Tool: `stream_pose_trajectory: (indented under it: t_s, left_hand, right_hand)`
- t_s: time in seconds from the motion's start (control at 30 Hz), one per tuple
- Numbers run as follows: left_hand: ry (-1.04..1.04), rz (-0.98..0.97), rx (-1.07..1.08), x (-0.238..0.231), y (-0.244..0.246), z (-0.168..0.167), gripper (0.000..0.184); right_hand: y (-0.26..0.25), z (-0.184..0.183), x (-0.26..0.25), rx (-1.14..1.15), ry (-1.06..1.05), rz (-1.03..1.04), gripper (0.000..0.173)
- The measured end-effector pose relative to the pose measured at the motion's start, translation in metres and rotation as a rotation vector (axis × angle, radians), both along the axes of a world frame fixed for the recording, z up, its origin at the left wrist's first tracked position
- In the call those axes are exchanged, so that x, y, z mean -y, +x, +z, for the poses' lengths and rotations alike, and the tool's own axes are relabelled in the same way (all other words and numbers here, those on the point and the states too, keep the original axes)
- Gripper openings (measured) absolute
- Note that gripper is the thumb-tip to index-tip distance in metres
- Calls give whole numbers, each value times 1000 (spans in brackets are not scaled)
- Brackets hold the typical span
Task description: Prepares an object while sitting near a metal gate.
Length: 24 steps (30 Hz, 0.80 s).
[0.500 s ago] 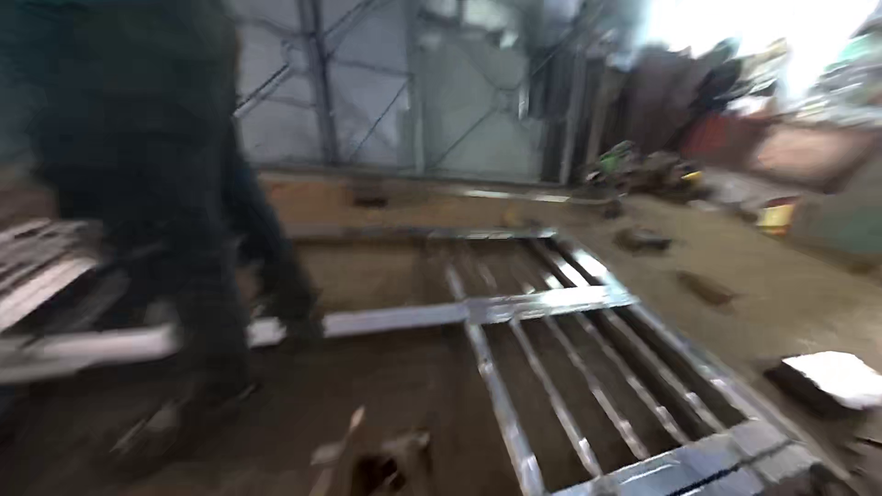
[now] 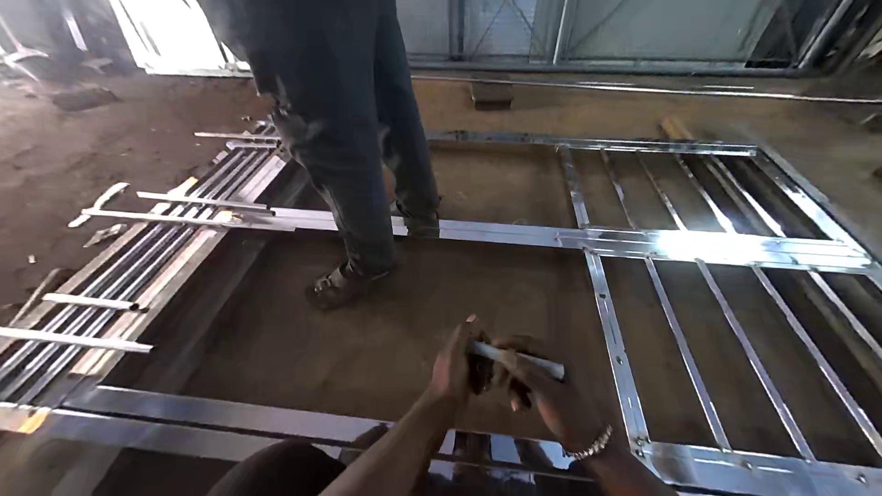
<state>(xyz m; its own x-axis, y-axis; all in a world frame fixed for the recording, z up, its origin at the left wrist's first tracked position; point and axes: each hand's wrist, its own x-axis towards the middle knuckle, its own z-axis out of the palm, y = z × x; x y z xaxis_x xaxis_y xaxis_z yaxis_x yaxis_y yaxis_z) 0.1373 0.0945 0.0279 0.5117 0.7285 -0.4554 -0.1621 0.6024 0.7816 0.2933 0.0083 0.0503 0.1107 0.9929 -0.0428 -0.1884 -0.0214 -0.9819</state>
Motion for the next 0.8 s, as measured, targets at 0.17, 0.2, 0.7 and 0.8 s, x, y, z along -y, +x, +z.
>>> stream_pose_trajectory:
  t_s: [0.17,0.2,0.7,0.8]
  left_hand:
    - [-84,4,-30,7,9,22,43]
    - [-68,-27,-14,6,10,26,41]
    - [-287,-221,617,18,11,31,55]
    - [-269,-295,706,18,13,29,46]
  right_hand:
    - [-4,30,10,769,447,-32,24]
    - [0,37,12,898,572,-44,25]
    - [-7,22,17,1000,468,-135,64]
    - [3,16,15,935,438,-197,67]
